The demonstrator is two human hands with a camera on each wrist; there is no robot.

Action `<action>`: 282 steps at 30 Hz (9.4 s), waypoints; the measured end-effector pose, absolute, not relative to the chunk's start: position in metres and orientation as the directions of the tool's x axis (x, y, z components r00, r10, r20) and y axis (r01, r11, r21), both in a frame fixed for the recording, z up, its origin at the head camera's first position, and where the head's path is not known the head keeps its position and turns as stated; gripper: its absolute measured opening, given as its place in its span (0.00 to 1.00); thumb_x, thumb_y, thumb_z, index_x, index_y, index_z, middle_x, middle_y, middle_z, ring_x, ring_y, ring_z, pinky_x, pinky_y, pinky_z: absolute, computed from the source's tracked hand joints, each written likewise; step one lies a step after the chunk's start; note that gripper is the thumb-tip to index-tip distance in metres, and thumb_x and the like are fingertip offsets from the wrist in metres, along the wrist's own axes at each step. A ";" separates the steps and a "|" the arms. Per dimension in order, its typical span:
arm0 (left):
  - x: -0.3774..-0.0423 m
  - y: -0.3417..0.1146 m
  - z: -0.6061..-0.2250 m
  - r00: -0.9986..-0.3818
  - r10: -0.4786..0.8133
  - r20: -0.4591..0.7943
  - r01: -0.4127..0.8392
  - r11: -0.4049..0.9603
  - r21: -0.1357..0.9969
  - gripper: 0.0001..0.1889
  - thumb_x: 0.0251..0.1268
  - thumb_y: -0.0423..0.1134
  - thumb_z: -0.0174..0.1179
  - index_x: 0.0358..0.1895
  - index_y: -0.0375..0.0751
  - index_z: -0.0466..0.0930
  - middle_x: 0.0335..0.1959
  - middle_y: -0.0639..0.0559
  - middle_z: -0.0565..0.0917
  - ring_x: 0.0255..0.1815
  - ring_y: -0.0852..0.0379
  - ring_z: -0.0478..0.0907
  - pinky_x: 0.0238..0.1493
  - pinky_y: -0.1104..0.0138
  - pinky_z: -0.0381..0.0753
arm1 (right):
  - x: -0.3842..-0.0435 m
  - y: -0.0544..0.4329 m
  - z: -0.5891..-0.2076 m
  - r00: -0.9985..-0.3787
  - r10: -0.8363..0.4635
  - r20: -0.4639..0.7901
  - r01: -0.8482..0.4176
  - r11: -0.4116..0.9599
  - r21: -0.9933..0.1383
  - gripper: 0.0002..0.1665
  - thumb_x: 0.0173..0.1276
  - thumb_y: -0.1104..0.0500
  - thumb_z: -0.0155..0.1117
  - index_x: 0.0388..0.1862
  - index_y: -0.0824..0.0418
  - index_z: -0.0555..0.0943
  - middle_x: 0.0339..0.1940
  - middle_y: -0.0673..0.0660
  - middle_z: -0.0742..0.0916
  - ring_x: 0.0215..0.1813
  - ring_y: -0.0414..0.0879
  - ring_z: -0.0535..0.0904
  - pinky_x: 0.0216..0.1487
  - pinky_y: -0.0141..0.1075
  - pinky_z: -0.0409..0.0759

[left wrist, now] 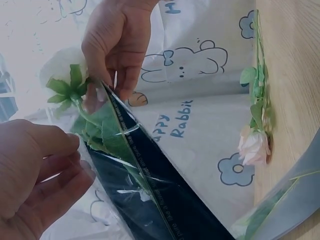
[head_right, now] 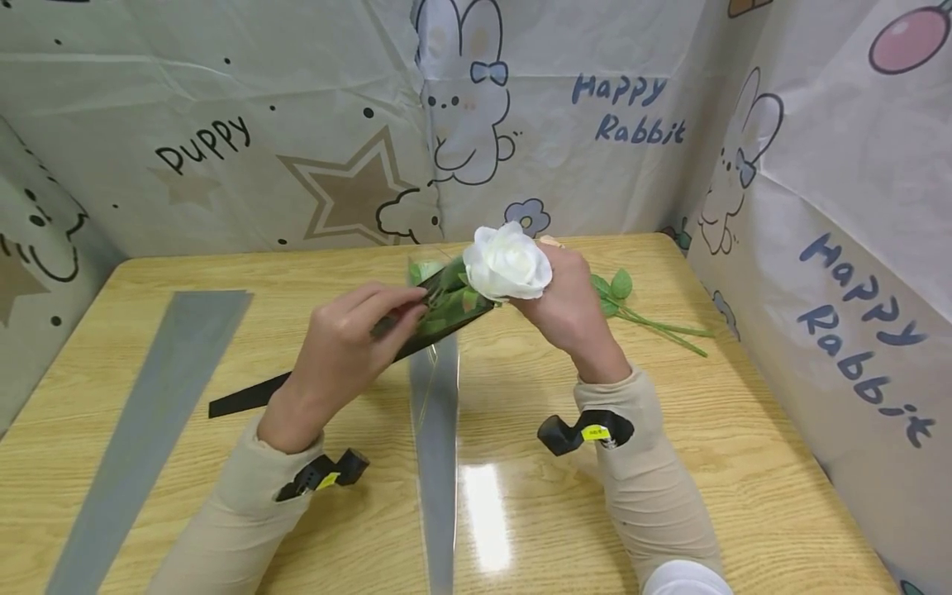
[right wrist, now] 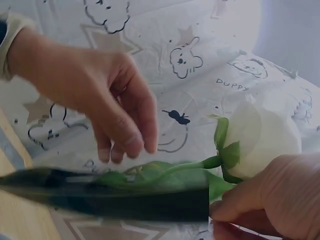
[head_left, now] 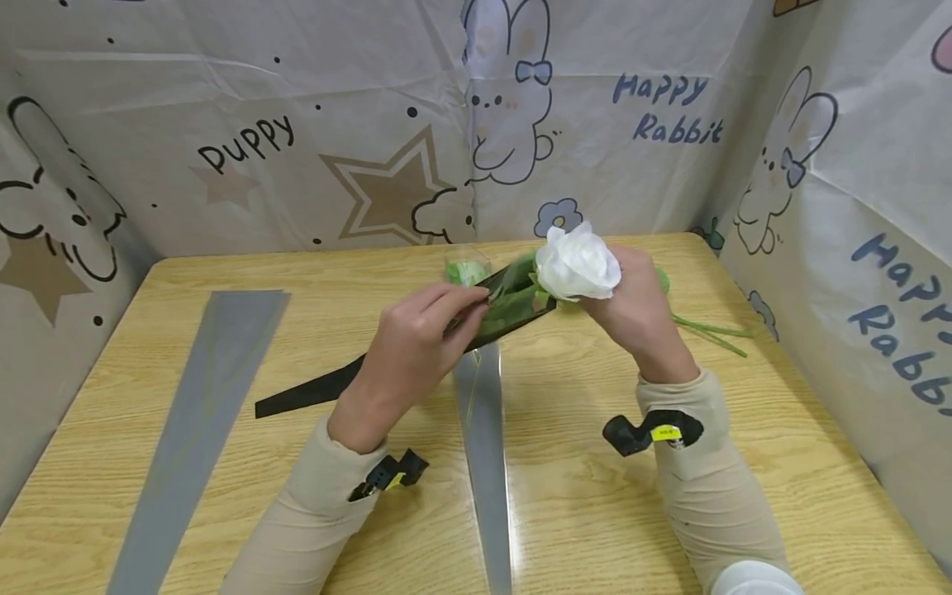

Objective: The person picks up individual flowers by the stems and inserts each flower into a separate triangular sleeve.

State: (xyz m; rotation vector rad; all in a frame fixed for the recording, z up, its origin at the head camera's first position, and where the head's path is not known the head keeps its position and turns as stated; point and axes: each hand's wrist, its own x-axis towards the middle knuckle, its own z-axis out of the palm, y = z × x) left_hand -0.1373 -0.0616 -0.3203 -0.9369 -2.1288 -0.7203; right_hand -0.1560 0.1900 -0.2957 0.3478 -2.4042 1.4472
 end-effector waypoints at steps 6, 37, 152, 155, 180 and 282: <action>-0.137 -0.064 -0.319 -0.508 0.348 0.788 0.770 0.593 0.234 0.08 0.65 0.30 0.70 0.45 0.33 0.89 0.37 0.42 0.90 0.35 0.52 0.89 0.38 0.65 0.91 | -0.157 0.191 -0.293 -0.919 -0.102 0.380 -0.378 0.496 -0.782 0.18 0.63 0.73 0.69 0.53 0.69 0.86 0.46 0.64 0.90 0.42 0.41 0.80 0.51 0.33 0.79; -0.136 -0.064 -0.317 -0.495 0.274 0.825 0.762 0.594 0.260 0.08 0.64 0.31 0.71 0.43 0.32 0.88 0.35 0.41 0.88 0.32 0.53 0.88 0.36 0.66 0.90 | -0.154 0.185 -0.291 -0.931 -0.364 0.018 -0.236 0.565 -0.791 0.21 0.72 0.47 0.70 0.55 0.59 0.86 0.53 0.59 0.91 0.54 0.52 0.89 0.57 0.50 0.87; -0.138 -0.065 -0.315 -0.486 0.110 0.867 0.765 0.533 0.361 0.06 0.71 0.30 0.63 0.42 0.31 0.87 0.36 0.40 0.90 0.37 0.49 0.89 0.41 0.59 0.91 | -0.128 0.149 -0.303 -0.582 -0.502 0.639 -0.793 0.176 -0.583 0.36 0.57 0.73 0.78 0.66 0.71 0.77 0.63 0.67 0.86 0.65 0.53 0.85 0.67 0.37 0.84; -0.137 -0.065 -0.315 -0.487 0.114 0.866 0.762 0.539 0.358 0.06 0.71 0.31 0.63 0.43 0.31 0.87 0.36 0.40 0.90 0.36 0.50 0.89 0.41 0.59 0.91 | -0.127 0.147 -0.304 -0.582 -0.502 0.640 -0.790 0.164 -0.591 0.35 0.57 0.73 0.77 0.65 0.71 0.77 0.63 0.67 0.86 0.66 0.51 0.85 0.67 0.37 0.84; -0.133 -0.061 -0.315 -0.485 0.147 0.862 0.757 0.564 0.330 0.05 0.71 0.29 0.63 0.41 0.31 0.87 0.34 0.40 0.89 0.34 0.49 0.89 0.39 0.59 0.91 | -0.124 0.134 -0.313 -0.649 -0.541 0.536 -0.691 0.123 -0.712 0.27 0.60 0.74 0.75 0.56 0.72 0.73 0.58 0.67 0.84 0.62 0.57 0.85 0.67 0.37 0.84; -0.131 -0.067 -0.310 -0.663 0.247 0.707 0.672 0.613 0.416 0.31 0.63 0.50 0.73 0.64 0.35 0.80 0.52 0.40 0.89 0.46 0.46 0.88 0.44 0.55 0.90 | -0.171 0.156 -0.336 -0.877 -0.368 0.308 -0.181 -0.341 -0.923 0.40 0.57 0.44 0.83 0.63 0.58 0.75 0.55 0.51 0.84 0.55 0.41 0.82 0.57 0.33 0.86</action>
